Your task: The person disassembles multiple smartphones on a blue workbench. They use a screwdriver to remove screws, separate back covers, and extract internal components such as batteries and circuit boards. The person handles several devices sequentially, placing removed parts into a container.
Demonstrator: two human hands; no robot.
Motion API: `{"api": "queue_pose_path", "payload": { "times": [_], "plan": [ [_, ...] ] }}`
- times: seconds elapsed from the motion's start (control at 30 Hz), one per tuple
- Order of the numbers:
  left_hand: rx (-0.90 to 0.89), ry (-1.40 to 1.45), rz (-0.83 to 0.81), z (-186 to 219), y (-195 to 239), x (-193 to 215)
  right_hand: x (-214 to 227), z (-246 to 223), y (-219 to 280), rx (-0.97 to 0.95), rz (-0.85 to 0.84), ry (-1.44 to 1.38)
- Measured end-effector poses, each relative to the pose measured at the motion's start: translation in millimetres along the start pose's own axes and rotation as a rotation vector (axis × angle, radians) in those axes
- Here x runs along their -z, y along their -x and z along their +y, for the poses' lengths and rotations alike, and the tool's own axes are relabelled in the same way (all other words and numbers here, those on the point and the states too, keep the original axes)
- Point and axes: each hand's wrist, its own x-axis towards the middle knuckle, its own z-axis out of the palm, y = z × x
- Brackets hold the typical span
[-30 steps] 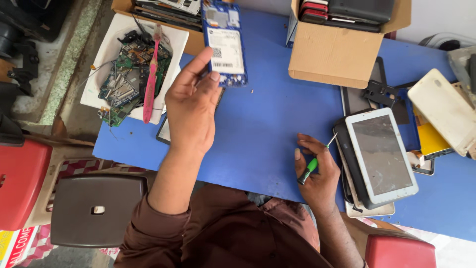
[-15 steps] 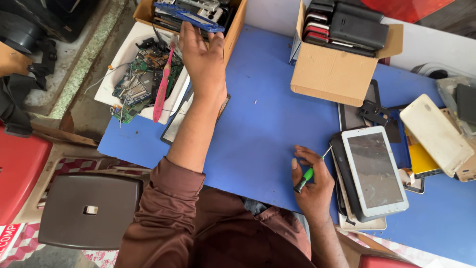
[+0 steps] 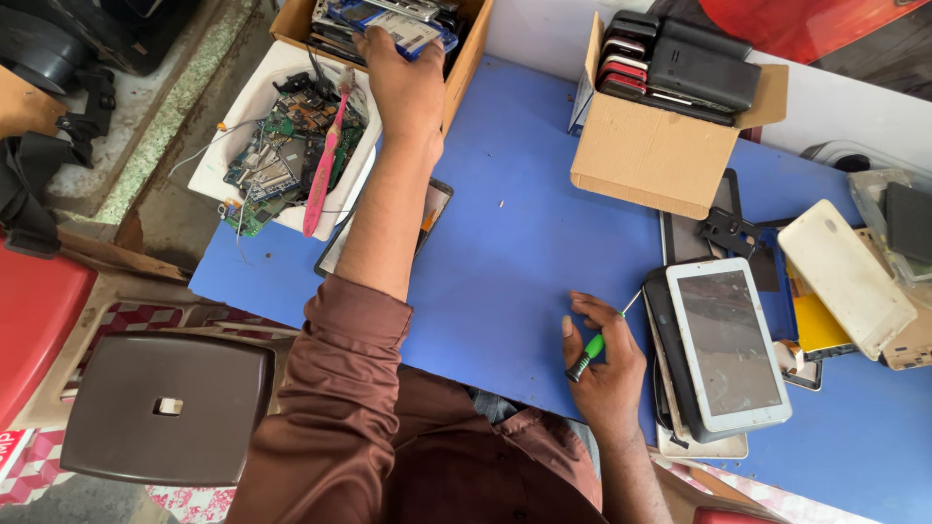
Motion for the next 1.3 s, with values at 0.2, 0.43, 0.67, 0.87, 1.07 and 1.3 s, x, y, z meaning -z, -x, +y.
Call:
{"api": "queue_pose_path", "payload": {
  "times": [0.2, 0.43, 0.67, 0.87, 1.07, 1.3],
  "plan": [
    [-0.078, -0.076, 0.019, -6.4, -11.1, -7.1, 1.4, 1.2, 0.8, 0.025, 0.012, -0.009],
    [-0.342, -0.811, -0.082, 11.6, 8.4, 5.4, 1.5, 0.9, 1.0, 0.010, 0.005, -0.016],
    [-0.326, -1.115, -0.105, 34.0, 5.3, 4.9, 2.7, -0.5, -0.2, 0.000, -0.005, -0.011],
    [-0.408, -1.179, -0.087, 26.4, -5.1, 10.2, 2.8, 0.9, -0.2, 0.028, 0.001, -0.001],
    [-0.364, -1.225, -0.091, 17.7, -8.9, 7.0, 2.3, -0.2, -0.7, 0.028, -0.002, 0.008],
    [-0.689, -1.134, 0.007, 50.0, 39.4, 16.1, 1.7, 1.3, -0.3, 0.019, -0.001, 0.008]
  ]
}}
